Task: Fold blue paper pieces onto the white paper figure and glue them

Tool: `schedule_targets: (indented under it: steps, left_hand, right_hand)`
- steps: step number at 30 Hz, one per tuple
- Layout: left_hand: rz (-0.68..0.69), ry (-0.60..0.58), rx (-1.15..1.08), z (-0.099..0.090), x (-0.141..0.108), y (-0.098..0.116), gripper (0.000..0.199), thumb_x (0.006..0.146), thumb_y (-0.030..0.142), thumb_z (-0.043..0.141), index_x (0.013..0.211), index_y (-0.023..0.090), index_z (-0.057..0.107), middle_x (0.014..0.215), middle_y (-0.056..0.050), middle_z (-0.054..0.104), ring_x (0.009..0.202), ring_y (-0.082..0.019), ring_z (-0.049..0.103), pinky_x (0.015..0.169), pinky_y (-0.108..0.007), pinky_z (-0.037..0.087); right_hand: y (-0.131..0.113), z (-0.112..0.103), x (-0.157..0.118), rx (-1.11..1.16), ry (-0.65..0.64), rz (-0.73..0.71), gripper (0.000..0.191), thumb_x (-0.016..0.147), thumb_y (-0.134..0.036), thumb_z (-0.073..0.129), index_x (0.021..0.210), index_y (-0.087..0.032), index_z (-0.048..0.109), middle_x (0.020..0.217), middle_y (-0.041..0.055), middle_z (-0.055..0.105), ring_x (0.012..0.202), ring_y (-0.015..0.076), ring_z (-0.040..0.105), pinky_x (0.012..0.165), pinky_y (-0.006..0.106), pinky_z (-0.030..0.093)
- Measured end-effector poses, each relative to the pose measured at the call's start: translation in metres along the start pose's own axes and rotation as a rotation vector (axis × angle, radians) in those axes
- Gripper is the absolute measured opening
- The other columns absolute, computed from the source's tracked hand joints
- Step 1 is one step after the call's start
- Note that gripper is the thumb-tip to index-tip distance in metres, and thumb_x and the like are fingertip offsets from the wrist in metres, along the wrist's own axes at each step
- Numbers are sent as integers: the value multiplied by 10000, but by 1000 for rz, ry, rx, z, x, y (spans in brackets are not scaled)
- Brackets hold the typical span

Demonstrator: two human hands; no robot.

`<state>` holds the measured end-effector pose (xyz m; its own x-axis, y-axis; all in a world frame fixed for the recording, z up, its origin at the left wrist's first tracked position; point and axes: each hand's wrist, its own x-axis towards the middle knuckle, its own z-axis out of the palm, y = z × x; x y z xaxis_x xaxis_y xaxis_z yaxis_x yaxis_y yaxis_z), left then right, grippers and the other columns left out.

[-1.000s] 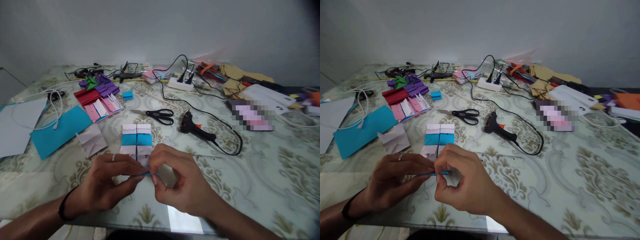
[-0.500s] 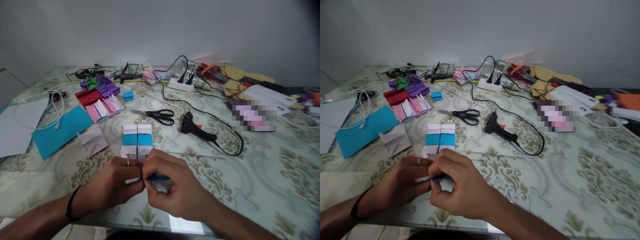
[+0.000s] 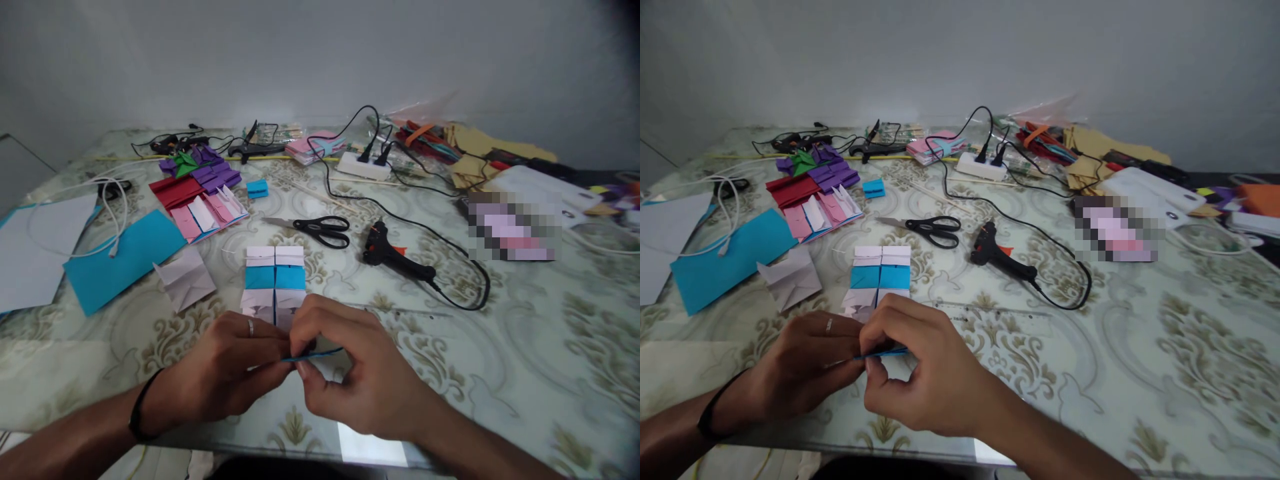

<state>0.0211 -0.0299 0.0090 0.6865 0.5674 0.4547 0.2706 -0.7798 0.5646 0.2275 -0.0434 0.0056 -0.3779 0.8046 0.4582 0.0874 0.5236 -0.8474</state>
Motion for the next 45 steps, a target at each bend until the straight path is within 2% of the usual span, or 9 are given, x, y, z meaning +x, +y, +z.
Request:
schedule_targets:
  steps: [5, 8, 15, 26, 33, 40, 45]
  left_hand:
    - [0, 8, -85, -5, 1, 0, 125, 1041, 157, 608, 1048, 153, 733, 912, -65, 817, 733, -132, 767, 636, -198, 569]
    - [5, 36, -111, -6, 1, -1, 118, 1007, 123, 659, 1079, 160, 745, 1009, -68, 842, 833, -138, 806, 711, -175, 607]
    - [-87, 50, -123, 1, -2, -4, 73, 958, 141, 729, 1016, 175, 757, 888, -27, 821, 780, -151, 797, 680, -201, 610]
    - [-36, 44, -73, -3, -2, -2, 93, 985, 149, 677, 1032, 176, 753, 910, -46, 834, 726, -141, 788, 636, -193, 605]
    - [-89, 53, -89, -11, -3, 0, 295, 971, 131, 659, 1203, 296, 736, 1018, -30, 854, 837, -194, 825, 697, -253, 664]
    - [-150, 57, -116, -11, -2, 1, 183, 980, 155, 673, 1119, 242, 754, 987, -37, 855, 817, -173, 817, 688, -229, 633]
    - [-185, 23, -82, -2, -3, -1, 88, 937, 139, 714, 998, 182, 762, 844, -26, 815, 705, -142, 762, 638, -216, 562]
  right_hand:
    - [2, -8, 2, -54, -7, 22, 197, 714, -21, 621, 817, -188, 610, 791, -17, 628, 716, 106, 589, 645, 225, 474]
    - [3, -10, 3, -75, -8, 15, 188, 720, -28, 616, 816, -189, 608, 784, -18, 618, 714, 109, 584, 642, 229, 469]
    - [6, -6, 2, -82, -17, 19, 189, 751, -36, 628, 837, -201, 594, 796, -26, 613, 716, 107, 581, 643, 230, 465]
    - [5, -5, 0, -111, -13, -9, 203, 742, -44, 615, 842, -217, 579, 782, -24, 590, 700, 126, 569, 613, 253, 458]
    - [2, -10, 2, -98, 46, -24, 209, 753, -35, 627, 855, -215, 606, 789, -14, 596, 712, 136, 586, 634, 273, 480]
    - [3, -14, 3, -112, 70, -29, 190, 752, -37, 611, 824, -210, 580, 767, -19, 585, 707, 129, 580, 636, 266, 467]
    - [5, -8, 3, -182, 38, -48, 184, 764, -54, 602, 816, -222, 547, 758, -23, 552, 685, 132, 553, 606, 265, 453]
